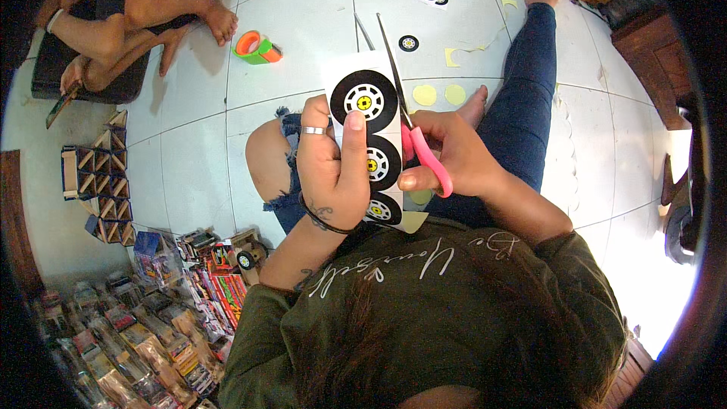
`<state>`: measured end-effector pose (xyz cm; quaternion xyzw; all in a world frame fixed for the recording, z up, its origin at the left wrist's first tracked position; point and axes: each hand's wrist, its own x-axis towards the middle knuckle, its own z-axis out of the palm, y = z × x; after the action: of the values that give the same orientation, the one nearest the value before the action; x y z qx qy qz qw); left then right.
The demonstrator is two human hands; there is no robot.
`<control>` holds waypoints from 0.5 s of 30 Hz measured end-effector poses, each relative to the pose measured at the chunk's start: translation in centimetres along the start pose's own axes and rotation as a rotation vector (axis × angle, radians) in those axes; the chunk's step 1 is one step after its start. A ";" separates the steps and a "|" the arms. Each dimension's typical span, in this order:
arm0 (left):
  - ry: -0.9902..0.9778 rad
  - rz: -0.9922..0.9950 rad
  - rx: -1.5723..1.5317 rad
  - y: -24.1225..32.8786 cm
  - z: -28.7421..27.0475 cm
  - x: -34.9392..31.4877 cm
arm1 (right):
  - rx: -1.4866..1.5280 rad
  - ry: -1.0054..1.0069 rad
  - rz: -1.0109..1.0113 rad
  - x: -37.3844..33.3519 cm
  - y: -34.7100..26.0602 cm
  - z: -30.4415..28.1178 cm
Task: The person cuts out circular paper wheel designs from a sheet using scissors and then attaches them to small cylindrical objects. They also handle yellow circular pieces and a toy truck box during the process.
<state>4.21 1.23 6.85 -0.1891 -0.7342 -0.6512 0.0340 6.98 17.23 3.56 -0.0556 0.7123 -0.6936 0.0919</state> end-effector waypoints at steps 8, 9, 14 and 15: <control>-0.033 -0.009 -0.001 -0.1 -0.6 0.0 | 0.031 -0.006 0.040 -0.2 -0.2 -0.1; -0.041 -0.009 -0.015 -0.1 -0.6 0.0 | 0.050 -0.003 0.028 -0.1 -0.2 0.0; -0.049 -0.015 0.014 0.1 -0.6 0.0 | 0.008 -0.012 -0.005 0.0 -0.4 -0.1; -0.057 -0.032 -0.018 0.1 -0.7 0.0 | -0.011 -0.025 0.017 0.0 -0.5 -0.3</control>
<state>4.10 0.56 7.06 -0.1962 -0.7318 -0.6527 0.0006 6.91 17.54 4.04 -0.0587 0.7153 -0.6882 0.1065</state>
